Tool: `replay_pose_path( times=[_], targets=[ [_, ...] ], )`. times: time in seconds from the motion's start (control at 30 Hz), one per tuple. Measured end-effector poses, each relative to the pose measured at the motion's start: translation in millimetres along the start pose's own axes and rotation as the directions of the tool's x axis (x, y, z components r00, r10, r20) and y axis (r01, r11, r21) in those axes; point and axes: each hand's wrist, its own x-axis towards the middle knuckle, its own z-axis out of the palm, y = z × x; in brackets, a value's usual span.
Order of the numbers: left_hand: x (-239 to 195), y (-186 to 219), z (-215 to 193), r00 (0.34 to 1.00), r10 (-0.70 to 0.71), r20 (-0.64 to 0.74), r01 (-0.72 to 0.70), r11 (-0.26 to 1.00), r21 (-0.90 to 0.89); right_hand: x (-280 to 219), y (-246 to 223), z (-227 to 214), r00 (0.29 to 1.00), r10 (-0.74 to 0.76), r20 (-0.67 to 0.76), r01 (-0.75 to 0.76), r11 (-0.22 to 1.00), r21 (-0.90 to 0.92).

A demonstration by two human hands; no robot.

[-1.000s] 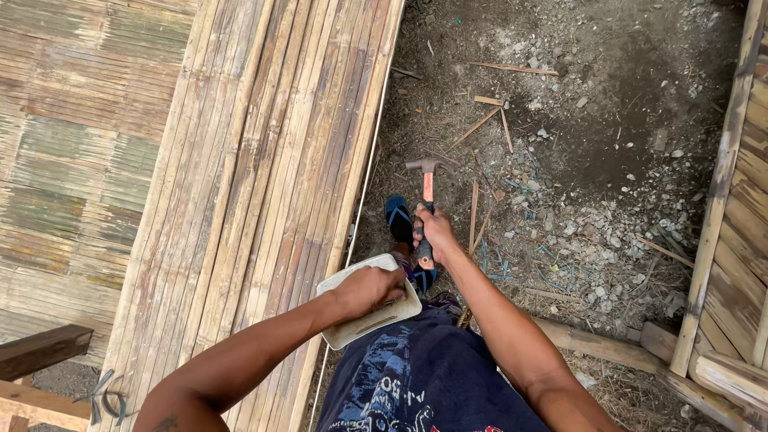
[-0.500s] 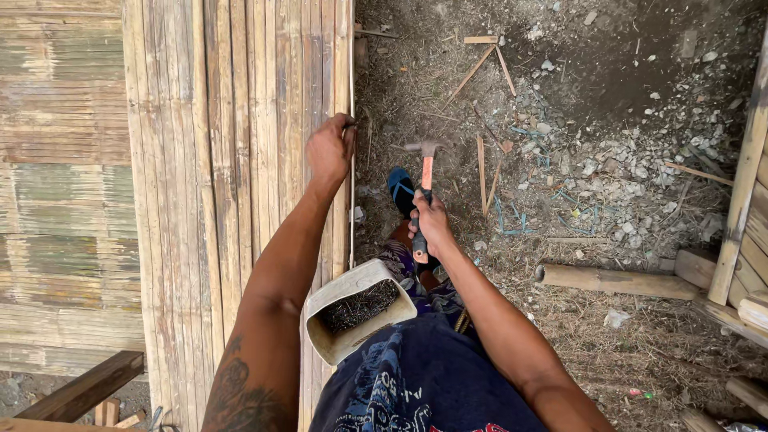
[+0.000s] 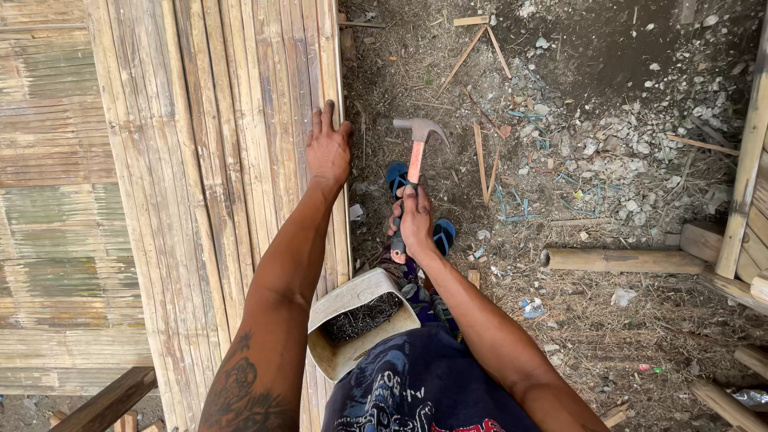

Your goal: The person hammers nails into a bamboo mat laid on the ground. They repeatedly pick nails from a container and drive them into the mat using a hammer.

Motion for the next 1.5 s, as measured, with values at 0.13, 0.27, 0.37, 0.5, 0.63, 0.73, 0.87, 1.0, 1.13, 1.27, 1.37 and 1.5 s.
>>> replay_pose_path(
  times=[0.13, 0.27, 0.37, 0.5, 0.63, 0.73, 0.87, 1.0, 1.13, 1.27, 1.37, 1.5],
  targets=[
    [-1.9, -3.4, -7.0, 1.000, -0.002, -0.008, 0.002, 1.000, 0.010, 3.8, 5.9, 16.3, 0.997, 0.073, 0.011, -0.073, 0.997, -0.016],
    [-6.1, -1.3, -8.4, 0.999, -0.005, -0.039, 0.004, 1.000, -0.030, 16.4, 6.2, 19.2, 0.985, 0.152, 0.084, -0.144, 0.985, -0.099],
    [2.0, 0.4, -11.3, 0.996, 0.012, -0.085, -0.014, 1.000, -0.019, 30.4, 6.5, 25.6, 0.991, 0.028, -0.131, -0.014, 0.994, 0.109],
    [-7.5, -0.2, -16.9, 0.994, -0.085, 0.062, 0.090, 0.992, -0.083, 24.8, 10.5, 12.6, 0.953, 0.296, 0.063, -0.291, 0.954, -0.078],
    [-36.5, -12.2, -24.4, 1.000, 0.016, 0.004, -0.014, 0.973, -0.230, 12.7, 8.0, 4.5, 0.995, 0.081, -0.055, -0.071, 0.983, 0.168],
    [-52.2, -22.1, -14.7, 0.998, -0.002, 0.056, 0.015, 0.973, -0.229, 8.8, 22.5, 17.5, 0.975, -0.002, -0.223, 0.080, 0.937, 0.340],
    [-49.9, -17.0, -4.6, 0.998, -0.017, 0.055, 0.029, 0.977, -0.209, 20.6, 25.7, 27.1, 0.961, 0.256, 0.106, -0.254, 0.967, -0.027],
    [-45.5, -19.6, -13.0, 0.991, -0.043, 0.124, 0.073, 0.965, -0.253, 22.3, 24.9, 39.0, 0.984, 0.099, -0.149, -0.059, 0.966, 0.253],
    [-45.1, -12.7, -13.0, 0.992, -0.066, 0.111, 0.090, 0.970, -0.227, 22.2, 19.2, 44.1, 0.977, 0.204, 0.056, -0.211, 0.953, 0.218],
    [-41.9, -13.5, -16.2, 0.991, -0.078, 0.107, 0.103, 0.962, -0.254, 25.6, 11.3, 49.6, 0.992, 0.121, 0.026, -0.124, 0.976, 0.179],
    [-42.5, -13.9, -16.6, 0.990, -0.090, 0.108, 0.116, 0.957, -0.267, 22.8, 11.8, 50.5, 0.959, 0.020, -0.282, 0.122, 0.869, 0.479],
    [-50.1, -12.2, -12.9, 0.991, -0.081, 0.109, 0.108, 0.957, -0.267, 17.7, 20.8, 50.0, 0.951, 0.281, 0.128, -0.290, 0.955, 0.059]
  ],
)
